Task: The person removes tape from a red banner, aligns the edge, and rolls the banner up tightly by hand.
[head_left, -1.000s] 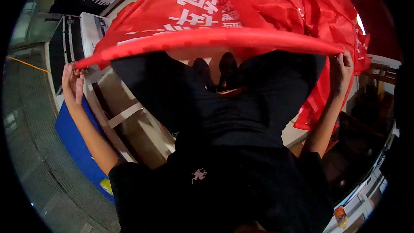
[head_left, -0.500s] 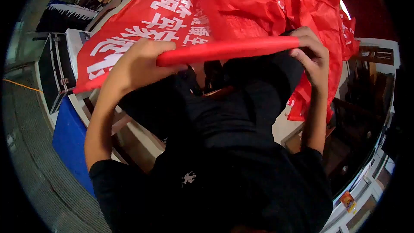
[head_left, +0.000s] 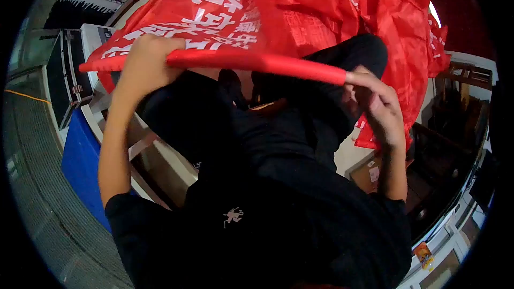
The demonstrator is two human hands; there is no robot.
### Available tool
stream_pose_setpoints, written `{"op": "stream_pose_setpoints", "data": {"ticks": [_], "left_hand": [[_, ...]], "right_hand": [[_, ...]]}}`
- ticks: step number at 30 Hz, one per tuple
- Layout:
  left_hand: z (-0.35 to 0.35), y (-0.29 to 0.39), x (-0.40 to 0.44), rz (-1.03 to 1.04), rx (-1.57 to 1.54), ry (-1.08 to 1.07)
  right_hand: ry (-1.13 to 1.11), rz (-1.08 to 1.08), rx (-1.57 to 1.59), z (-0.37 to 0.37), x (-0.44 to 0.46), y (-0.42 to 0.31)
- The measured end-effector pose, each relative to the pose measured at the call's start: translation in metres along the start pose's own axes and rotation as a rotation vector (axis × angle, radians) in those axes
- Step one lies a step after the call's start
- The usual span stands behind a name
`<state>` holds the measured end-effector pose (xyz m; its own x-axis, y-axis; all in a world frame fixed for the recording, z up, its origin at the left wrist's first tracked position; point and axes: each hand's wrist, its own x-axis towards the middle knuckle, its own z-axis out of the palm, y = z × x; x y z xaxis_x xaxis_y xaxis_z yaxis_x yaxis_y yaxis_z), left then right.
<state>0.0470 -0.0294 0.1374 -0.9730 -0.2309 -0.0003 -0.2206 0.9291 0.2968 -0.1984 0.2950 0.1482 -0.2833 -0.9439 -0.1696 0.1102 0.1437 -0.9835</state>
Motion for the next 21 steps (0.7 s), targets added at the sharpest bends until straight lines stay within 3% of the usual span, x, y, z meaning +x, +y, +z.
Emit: {"op": "stream_pose_setpoints", "data": {"ticks": [1,3,4,6,9,13,15,18,19,21], "left_hand": [[-0.01,-0.01,-0.004,-0.043,-0.112,-0.16],[-0.028,-0.021,-0.008,-0.061,-0.124,-0.197],[-0.034,-0.024,-0.009,-0.039,-0.208,-0.279],[-0.037,-0.024,-0.01,0.034,-0.252,-0.355],[-0.036,-0.009,-0.001,-0.039,-0.344,-0.395],[-0.034,-0.003,0.003,-0.116,-0.204,-0.363],[-0.02,-0.002,0.003,-0.042,0.059,-0.133],[-0.006,0.007,0.003,-0.09,0.131,0.052],[-0.002,0.008,0.003,-0.091,0.129,0.049],[0.006,0.01,0.002,-0.038,0.236,0.181]], "right_hand": [[-0.042,-0.167,-0.299,0.008,0.009,-0.012],[-0.128,-0.439,-0.663,0.022,0.028,-0.026],[-0.126,-0.442,-0.661,0.024,0.033,-0.034],[-0.174,-0.74,-1.141,0.02,0.038,-0.045],[-0.165,-0.806,-1.229,0.006,0.038,-0.044],[-0.177,-0.553,-0.871,-0.001,0.036,-0.021],[-0.167,-0.5,-0.766,-0.004,0.032,-0.004],[-0.006,-0.077,-0.288,0.003,0.021,0.002],[-0.007,-0.073,-0.286,0.002,0.019,0.005],[-0.006,0.229,0.15,0.0,0.016,0.013]]}}
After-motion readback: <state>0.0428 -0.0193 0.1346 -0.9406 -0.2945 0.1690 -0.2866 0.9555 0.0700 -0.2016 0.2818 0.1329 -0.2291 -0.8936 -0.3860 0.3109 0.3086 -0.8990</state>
